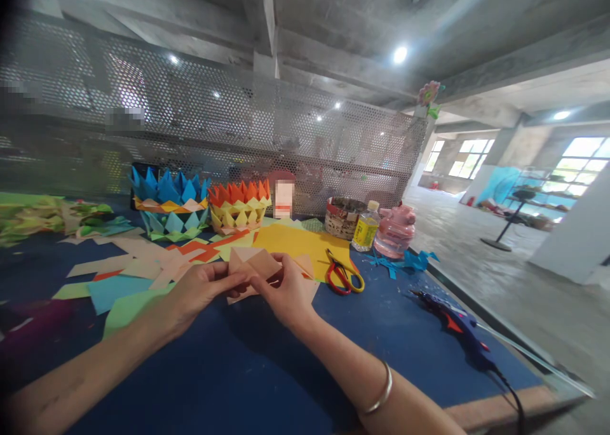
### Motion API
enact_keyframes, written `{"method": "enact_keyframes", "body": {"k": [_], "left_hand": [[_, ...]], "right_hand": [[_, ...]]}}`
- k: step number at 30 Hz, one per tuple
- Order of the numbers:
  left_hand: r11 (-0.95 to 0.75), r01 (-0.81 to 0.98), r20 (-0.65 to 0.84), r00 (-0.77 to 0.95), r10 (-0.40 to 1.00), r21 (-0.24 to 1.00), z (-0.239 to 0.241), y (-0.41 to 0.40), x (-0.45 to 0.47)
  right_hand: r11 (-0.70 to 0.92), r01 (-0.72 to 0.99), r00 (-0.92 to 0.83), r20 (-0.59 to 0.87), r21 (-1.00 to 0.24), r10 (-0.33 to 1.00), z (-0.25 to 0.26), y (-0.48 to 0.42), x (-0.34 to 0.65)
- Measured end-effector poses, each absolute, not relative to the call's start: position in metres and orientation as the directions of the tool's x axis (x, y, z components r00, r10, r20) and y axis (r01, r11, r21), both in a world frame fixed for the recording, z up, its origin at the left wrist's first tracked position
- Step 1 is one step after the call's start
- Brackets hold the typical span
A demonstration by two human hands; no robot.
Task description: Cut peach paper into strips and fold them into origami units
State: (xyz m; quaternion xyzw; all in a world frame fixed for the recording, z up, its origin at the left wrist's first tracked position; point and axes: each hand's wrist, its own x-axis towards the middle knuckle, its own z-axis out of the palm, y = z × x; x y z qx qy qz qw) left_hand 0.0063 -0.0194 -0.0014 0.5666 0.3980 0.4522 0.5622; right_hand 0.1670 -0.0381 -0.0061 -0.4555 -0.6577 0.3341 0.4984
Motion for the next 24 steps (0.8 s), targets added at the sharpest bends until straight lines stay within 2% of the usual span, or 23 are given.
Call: {"method": "enact_keyframes", "body": {"k": [11, 18, 21, 24], "left_hand": [[0.084, -0.066, -0.057, 0.332, 0.942, 0.994, -0.004, -0.022, 0.006], [0.018, 0.016, -0.022, 0.293, 0.956, 1.0, -0.007, -0.014, 0.006], [-0.022, 0.0, 0.021, 0.315, 0.949, 1.0, -0.009, -0.01, 0.006], [-0.054, -0.03, 0.061, 0.321, 0.945, 0.998, -0.009, -0.01, 0.006]], "right_hand": [[0.335, 0.41, 0.03, 0.38, -0.848, 0.924, 0.003, -0.044, 0.164], [0.388, 0.381, -0.017, 0.414, -0.839, 0.91, -0.003, -0.04, 0.165], [0.374, 0.427, -0.028, 0.401, -0.823, 0.916, -0.004, -0.039, 0.166], [0.361, 0.377, -0.058, 0.368, -0.853, 0.928, -0.004, -0.038, 0.166]]}}
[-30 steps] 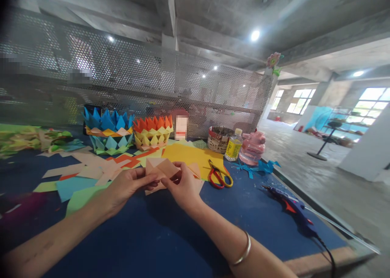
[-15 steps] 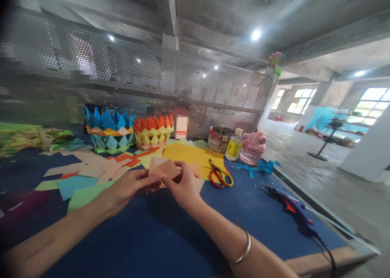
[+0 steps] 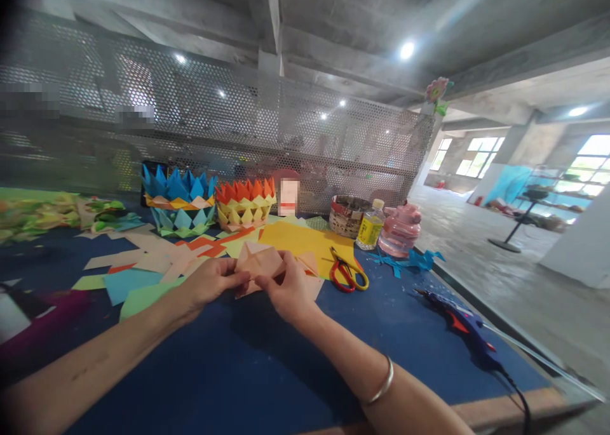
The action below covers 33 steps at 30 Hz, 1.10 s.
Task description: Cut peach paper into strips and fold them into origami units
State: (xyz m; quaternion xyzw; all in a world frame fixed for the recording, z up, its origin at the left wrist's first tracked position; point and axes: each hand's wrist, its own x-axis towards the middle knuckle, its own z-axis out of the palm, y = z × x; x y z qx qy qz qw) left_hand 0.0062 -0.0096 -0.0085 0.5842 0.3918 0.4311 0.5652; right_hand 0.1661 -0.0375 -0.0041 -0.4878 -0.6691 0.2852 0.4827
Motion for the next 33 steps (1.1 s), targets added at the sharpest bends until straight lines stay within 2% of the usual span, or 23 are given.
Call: {"method": "enact_keyframes", "body": {"k": [6, 15, 20, 25, 29, 33], "left_hand": [[0.049, -0.085, -0.019, 0.318, 0.948, 0.995, -0.003, -0.012, 0.001], [0.044, -0.184, 0.02, 0.334, 0.942, 0.982, 0.002, -0.014, 0.001], [0.11, -0.224, -0.008, 0.412, 0.911, 0.968, 0.0, -0.018, 0.007], [0.135, -0.364, 0.004, 0.356, 0.934, 0.921, -0.001, -0.015, 0.007], [0.098, -0.394, 0.033, 0.313, 0.949, 0.914, 0.0, -0.012, 0.002], [0.107, -0.295, -0.024, 0.271, 0.962, 0.95, 0.0, -0.012, -0.002]], "right_hand": [[0.307, 0.19, -0.027, 0.308, -0.933, 0.951, -0.005, -0.037, 0.167], [0.295, 0.106, -0.036, 0.293, -0.95, 0.955, -0.002, -0.037, 0.166], [0.317, 0.11, -0.022, 0.316, -0.942, 0.948, -0.002, -0.04, 0.164], [0.343, 0.168, -0.078, 0.335, -0.924, 0.939, -0.004, -0.041, 0.163], [0.476, 0.26, -0.08, 0.473, -0.84, 0.878, -0.008, -0.039, 0.168], [0.627, 0.46, -0.097, 0.666, -0.629, 0.74, -0.007, -0.039, 0.178]]}}
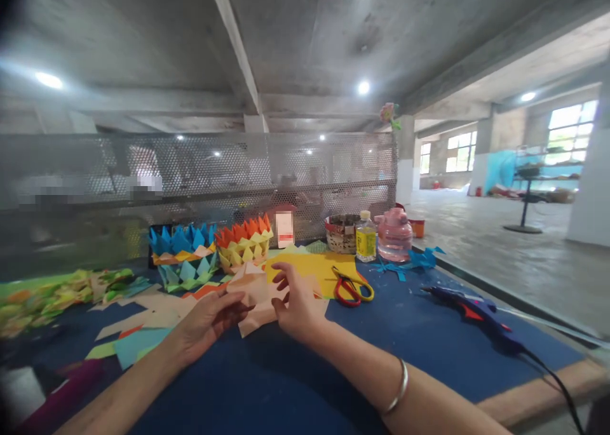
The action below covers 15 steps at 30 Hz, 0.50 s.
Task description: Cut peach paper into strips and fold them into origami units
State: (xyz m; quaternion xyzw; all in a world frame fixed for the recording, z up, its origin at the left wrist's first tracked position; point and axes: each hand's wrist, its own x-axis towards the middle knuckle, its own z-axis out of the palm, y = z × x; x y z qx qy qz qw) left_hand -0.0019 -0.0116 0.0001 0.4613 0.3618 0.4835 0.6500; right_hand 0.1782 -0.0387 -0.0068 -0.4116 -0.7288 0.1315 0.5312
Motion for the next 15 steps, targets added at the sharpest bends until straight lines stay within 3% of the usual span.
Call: {"method": "enact_keyframes", "body": {"k": [8, 15], "left_hand": [[0.089, -0.209, -0.019, 0.316, 0.949, 0.974, -0.003, -0.017, -0.002], [0.099, -0.229, -0.02, 0.322, 0.947, 0.968, -0.002, -0.017, -0.002]], "right_hand": [[0.725, 0.655, -0.353, 0.764, -0.211, 0.541, 0.003, -0.048, 0.187], [0.835, 0.543, -0.503, 0.762, -0.088, 0.407, 0.004, -0.045, 0.188]]}}
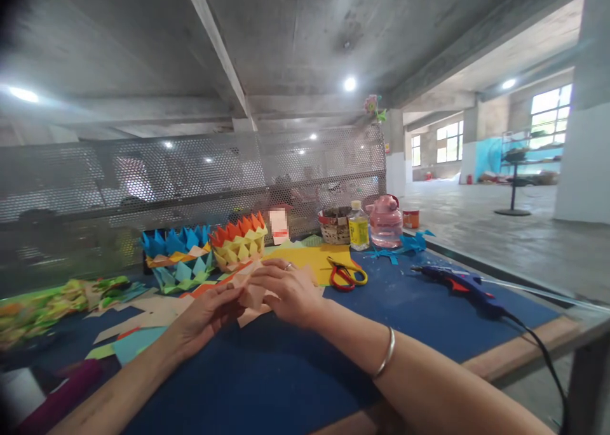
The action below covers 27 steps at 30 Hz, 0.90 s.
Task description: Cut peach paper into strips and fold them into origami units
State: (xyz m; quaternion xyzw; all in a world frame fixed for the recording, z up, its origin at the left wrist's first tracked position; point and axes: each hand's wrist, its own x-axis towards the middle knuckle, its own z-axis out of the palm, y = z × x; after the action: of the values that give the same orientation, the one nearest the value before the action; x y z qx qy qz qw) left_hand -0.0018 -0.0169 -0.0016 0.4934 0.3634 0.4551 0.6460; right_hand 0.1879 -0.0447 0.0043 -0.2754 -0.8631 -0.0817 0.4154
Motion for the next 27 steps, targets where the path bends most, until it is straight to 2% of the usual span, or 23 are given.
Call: {"method": "enact_keyframes", "body": {"k": [5, 9, 15, 19, 23, 27], "left_hand": [[0.094, -0.224, -0.001, 0.385, 0.923, 0.97, -0.004, -0.015, -0.002], [0.105, -0.237, -0.011, 0.367, 0.93, 0.966, -0.005, -0.016, 0.0], [0.079, -0.242, 0.006, 0.332, 0.943, 0.967, -0.002, -0.023, 0.003], [0.071, -0.265, 0.023, 0.335, 0.942, 0.962, -0.003, -0.024, 0.005], [0.07, -0.271, 0.009, 0.281, 0.96, 0.96, -0.005, -0.024, 0.008], [0.065, -0.271, 0.009, 0.262, 0.965, 0.96, -0.005, -0.027, 0.01]], "right_hand": [[0.813, 0.578, -0.48, 0.776, -0.071, 0.409, 0.002, -0.041, 0.188], [0.79, 0.6, -0.434, 0.78, -0.123, 0.451, 0.001, -0.042, 0.187], [0.695, 0.634, -0.205, 0.793, -0.34, 0.574, -0.003, -0.041, 0.181], [0.599, 0.641, -0.066, 0.744, -0.479, 0.665, -0.005, -0.041, 0.178], [0.537, 0.574, -0.013, 0.649, -0.619, 0.761, -0.005, -0.041, 0.176], [0.524, 0.507, -0.01, 0.603, -0.684, 0.798, -0.005, -0.04, 0.174]]}}
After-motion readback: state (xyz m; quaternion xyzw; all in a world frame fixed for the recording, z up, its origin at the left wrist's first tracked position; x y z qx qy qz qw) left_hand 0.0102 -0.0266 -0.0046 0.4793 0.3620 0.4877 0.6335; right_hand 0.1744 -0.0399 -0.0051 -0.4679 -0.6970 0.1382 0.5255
